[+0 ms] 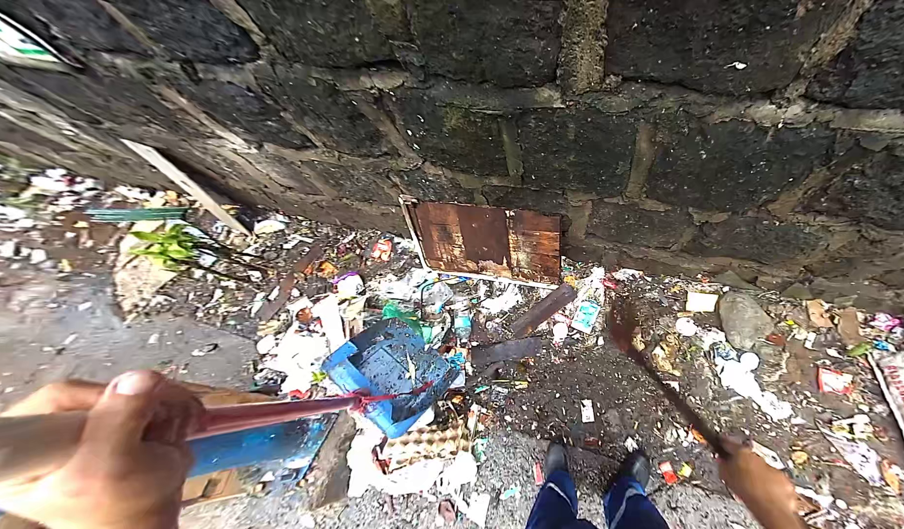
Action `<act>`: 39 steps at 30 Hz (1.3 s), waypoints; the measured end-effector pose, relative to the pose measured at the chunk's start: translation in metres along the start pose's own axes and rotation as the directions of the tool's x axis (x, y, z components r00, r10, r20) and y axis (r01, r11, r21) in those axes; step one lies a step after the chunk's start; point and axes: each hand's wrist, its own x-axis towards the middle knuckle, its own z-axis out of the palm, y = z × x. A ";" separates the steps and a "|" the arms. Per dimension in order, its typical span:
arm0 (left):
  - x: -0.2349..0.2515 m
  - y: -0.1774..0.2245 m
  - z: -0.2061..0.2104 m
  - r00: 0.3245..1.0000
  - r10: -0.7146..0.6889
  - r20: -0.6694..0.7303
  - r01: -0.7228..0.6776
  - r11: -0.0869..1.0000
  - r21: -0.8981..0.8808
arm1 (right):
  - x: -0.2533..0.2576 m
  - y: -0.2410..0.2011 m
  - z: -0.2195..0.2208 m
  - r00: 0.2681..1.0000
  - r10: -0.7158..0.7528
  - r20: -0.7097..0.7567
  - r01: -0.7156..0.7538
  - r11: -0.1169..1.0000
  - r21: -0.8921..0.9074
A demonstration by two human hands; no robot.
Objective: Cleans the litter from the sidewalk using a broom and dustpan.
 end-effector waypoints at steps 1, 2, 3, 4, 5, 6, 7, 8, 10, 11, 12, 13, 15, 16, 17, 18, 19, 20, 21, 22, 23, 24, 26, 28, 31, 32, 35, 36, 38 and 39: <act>-0.004 -0.002 0.004 1.000 -0.013 0.004 0.013 1.000 -0.010 | -0.005 -0.017 0.003 0.998 -0.033 0.046 0.035 0.999 -0.034; -0.007 -0.004 0.006 1.000 -0.024 0.018 0.024 1.000 -0.010 | -0.010 -0.031 0.007 0.993 -0.069 0.092 0.074 0.996 -0.051; -0.011 -0.007 0.006 0.998 -0.050 0.025 0.050 0.999 -0.020 | -0.015 -0.038 0.010 0.986 -0.113 0.121 0.119 0.992 -0.045; -0.016 -0.009 0.008 0.996 -0.082 0.036 0.083 0.996 -0.035 | -0.016 -0.036 0.008 0.976 -0.167 0.140 0.172 0.985 -0.019; -0.022 -0.009 0.009 0.992 -0.113 0.057 0.115 0.993 -0.034 | -0.016 -0.027 0.004 0.963 -0.224 0.151 0.222 0.974 0.031; -0.028 -0.012 0.006 0.989 -0.127 0.077 0.130 0.991 -0.032 | -0.018 -0.014 -0.003 0.949 -0.276 0.154 0.264 0.960 0.094; -0.033 -0.017 0.002 0.986 -0.125 0.109 0.130 0.991 -0.041 | -0.024 -0.001 -0.012 0.940 -0.310 0.142 0.293 0.948 0.127; -0.037 -0.021 0.000 0.983 -0.124 0.136 0.132 0.990 -0.047 | -0.032 0.012 -0.020 0.938 -0.321 0.129 0.303 0.943 0.142; -0.046 -0.024 -0.001 0.974 -0.159 0.163 0.172 0.983 -0.071 | -0.053 0.036 -0.032 0.944 -0.316 0.096 0.297 0.939 0.174; -0.052 -0.024 -0.001 0.970 -0.183 0.159 0.197 0.977 -0.077 | -0.061 0.045 -0.036 0.952 -0.300 0.064 0.286 0.943 0.169; -0.059 -0.024 0.000 0.967 -0.210 0.144 0.222 0.972 -0.075 | -0.065 0.052 -0.039 0.961 -0.276 0.031 0.269 0.952 0.149; -0.067 -0.023 0.002 0.966 -0.225 0.125 0.235 0.969 -0.072 | -0.064 0.054 -0.042 0.970 -0.243 -0.003 0.241 0.962 0.125; -0.083 -0.020 0.004 0.971 -0.211 0.108 0.220 0.973 -0.077 | -0.047 0.040 -0.033 0.990 -0.128 -0.056 0.132 0.988 0.082; -0.091 -0.020 0.004 0.973 -0.209 0.103 0.217 0.973 -0.081 | -0.031 0.023 -0.023 0.995 -0.068 -0.078 0.074 0.995 0.070; -0.100 -0.022 0.003 0.972 -0.218 0.090 0.225 0.971 -0.082 | -0.014 0.003 -0.012 0.996 -0.026 -0.091 0.033 0.996 0.084; -0.111 -0.024 0.003 0.970 -0.231 0.074 0.236 0.969 -0.071 | 0.001 -0.018 -0.005 0.997 0.000 -0.074 0.006 0.997 0.076; -0.120 -0.027 0.003 0.966 -0.250 0.057 0.254 0.965 -0.060 | 0.008 -0.036 0.000 0.999 -0.010 -0.034 0.011 0.999 0.036; -0.125 -0.028 0.004 0.961 -0.276 0.033 0.277 0.959 -0.053 | 0.006 -0.049 0.002 0.999 -0.039 0.010 0.039 0.999 -0.005; -0.131 -0.029 0.004 0.952 -0.307 0.018 0.307 0.951 -0.039 | 0.002 -0.054 0.002 0.995 -0.079 0.053 0.080 0.997 -0.018; -0.137 -0.029 0.004 0.940 -0.341 0.004 0.341 0.940 -0.022 | 0.000 -0.050 -0.003 0.988 -0.133 0.074 0.134 0.991 -0.004; -0.142 -0.029 0.004 0.929 -0.371 0.003 0.371 0.929 -0.004 | 0.001 -0.038 -0.011 0.977 -0.198 0.078 0.195 0.979 0.052; -0.146 -0.031 0.003 0.919 -0.395 0.005 0.395 0.919 0.012 | 0.002 -0.023 -0.018 0.965 -0.253 0.071 0.244 0.963 0.115; -0.153 -0.032 -0.003 0.904 -0.428 0.019 0.427 0.904 0.024 | -0.010 0.003 -0.036 0.955 -0.295 0.042 0.286 0.947 0.142; -0.160 -0.031 -0.011 0.894 -0.448 0.017 0.447 0.893 0.052 | -0.025 0.021 -0.051 0.958 -0.286 0.015 0.281 0.948 0.150; -0.172 -0.032 -0.025 0.886 -0.464 0.015 0.461 0.883 0.086 | -0.036 0.023 -0.058 0.985 -0.168 -0.045 0.170 0.983 0.063; -0.176 -0.034 -0.029 0.884 -0.468 0.015 0.465 0.881 0.091 | -0.033 0.013 -0.054 0.991 -0.108 -0.073 0.112 0.993 0.044; -0.191 -0.035 -0.035 0.880 -0.473 0.032 0.467 0.877 0.117 | -0.007 -0.040 -0.025 0.994 0.031 -0.105 -0.032 0.999 -0.016; -0.196 -0.035 -0.033 0.876 -0.481 0.033 0.474 0.872 0.123 | 0.001 -0.055 -0.019 0.997 0.024 -0.074 -0.028 0.998 -0.052; -0.198 -0.036 -0.029 0.866 -0.499 0.036 0.488 0.858 0.160 | 0.000 -0.075 -0.016 0.999 -0.036 0.008 0.037 0.993 -0.116; -0.199 -0.035 -0.027 0.861 -0.507 0.034 0.493 0.850 0.183 | -0.003 -0.072 -0.020 0.996 -0.080 0.032 0.083 0.990 -0.117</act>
